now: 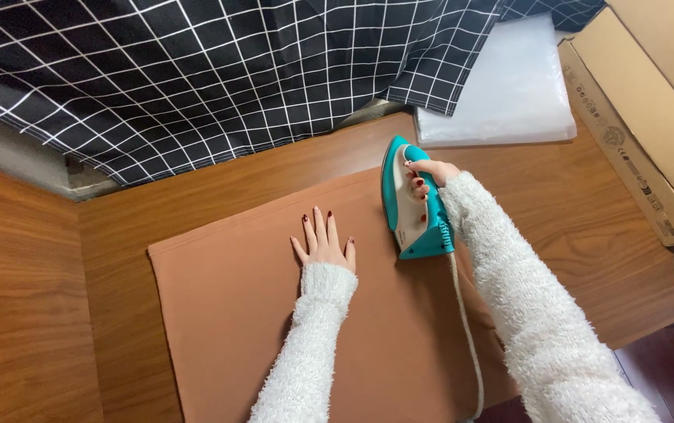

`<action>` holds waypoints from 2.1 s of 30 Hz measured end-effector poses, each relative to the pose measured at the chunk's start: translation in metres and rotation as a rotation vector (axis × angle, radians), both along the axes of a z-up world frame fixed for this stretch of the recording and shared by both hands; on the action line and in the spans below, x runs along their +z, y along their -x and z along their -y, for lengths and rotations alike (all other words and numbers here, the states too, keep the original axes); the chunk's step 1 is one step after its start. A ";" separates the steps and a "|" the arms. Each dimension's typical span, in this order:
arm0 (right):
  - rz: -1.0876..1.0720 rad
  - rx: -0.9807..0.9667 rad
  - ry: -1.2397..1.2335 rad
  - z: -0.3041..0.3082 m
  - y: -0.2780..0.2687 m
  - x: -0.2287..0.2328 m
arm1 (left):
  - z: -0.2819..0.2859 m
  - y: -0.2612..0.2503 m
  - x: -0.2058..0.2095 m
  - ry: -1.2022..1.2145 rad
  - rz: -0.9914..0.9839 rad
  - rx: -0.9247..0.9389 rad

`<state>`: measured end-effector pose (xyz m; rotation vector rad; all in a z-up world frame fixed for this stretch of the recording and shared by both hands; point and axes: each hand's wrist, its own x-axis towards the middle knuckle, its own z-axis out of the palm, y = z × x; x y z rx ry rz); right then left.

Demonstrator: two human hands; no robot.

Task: Ironing a brown shirt on a wooden table and repositioning the fabric to reach all areas.

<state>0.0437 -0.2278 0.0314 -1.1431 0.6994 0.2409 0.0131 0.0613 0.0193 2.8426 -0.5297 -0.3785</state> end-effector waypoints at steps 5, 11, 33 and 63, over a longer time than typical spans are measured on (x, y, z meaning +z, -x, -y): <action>-0.043 -0.031 -0.003 -0.039 0.052 0.021 | -0.002 0.000 0.013 -0.026 -0.035 -0.018; -0.143 0.059 -0.021 -0.075 0.120 0.039 | -0.002 -0.003 0.005 0.007 -0.035 -0.009; 0.077 0.157 -0.099 -0.030 0.027 0.004 | -0.003 0.000 -0.002 0.060 -0.040 -0.011; -0.116 0.144 1.259 -0.033 0.036 -0.002 | 0.031 0.006 0.077 0.771 -0.303 0.329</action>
